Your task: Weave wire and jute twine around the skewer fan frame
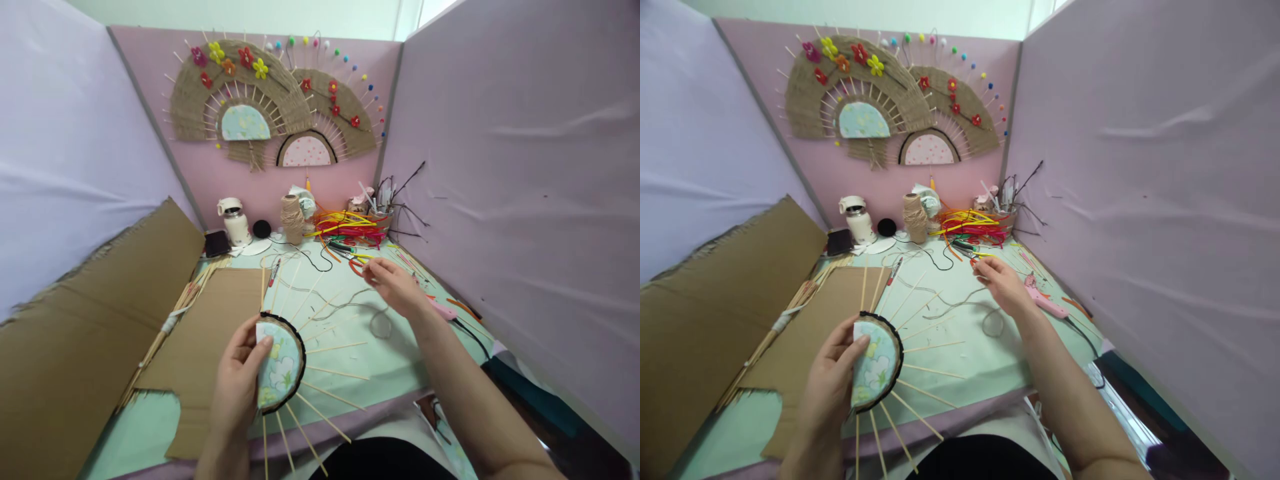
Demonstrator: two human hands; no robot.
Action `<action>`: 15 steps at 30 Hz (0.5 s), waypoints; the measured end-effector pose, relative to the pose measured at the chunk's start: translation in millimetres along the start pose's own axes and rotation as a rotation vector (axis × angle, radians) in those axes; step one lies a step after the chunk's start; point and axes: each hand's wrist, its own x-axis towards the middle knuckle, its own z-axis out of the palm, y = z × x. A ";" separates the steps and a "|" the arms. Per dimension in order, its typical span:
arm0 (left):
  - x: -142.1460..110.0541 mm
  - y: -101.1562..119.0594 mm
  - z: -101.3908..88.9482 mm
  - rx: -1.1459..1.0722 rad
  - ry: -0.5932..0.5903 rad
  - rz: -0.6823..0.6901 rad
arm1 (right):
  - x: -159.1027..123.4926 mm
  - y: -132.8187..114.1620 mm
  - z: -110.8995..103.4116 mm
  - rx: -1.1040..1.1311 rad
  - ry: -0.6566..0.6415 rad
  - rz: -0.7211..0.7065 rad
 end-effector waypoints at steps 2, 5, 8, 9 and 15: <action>0.6 0.9 -0.4 0.010 0.016 0.007 | -6.2 -0.4 -36.4 -0.446 0.126 -0.111; 1.2 1.9 2.8 -0.001 0.018 0.020 | -14.7 6.6 -94.6 -1.071 0.272 -0.032; 1.0 1.7 9.4 -0.002 0.001 0.031 | -20.5 21.6 -131.3 -1.369 0.180 0.155; 0.7 1.3 11.6 0.004 -0.004 0.035 | -21.8 27.0 -136.9 -1.414 0.137 0.184; -0.5 -1.0 18.2 0.050 0.005 0.029 | -29.1 39.1 -139.6 -1.409 0.127 0.154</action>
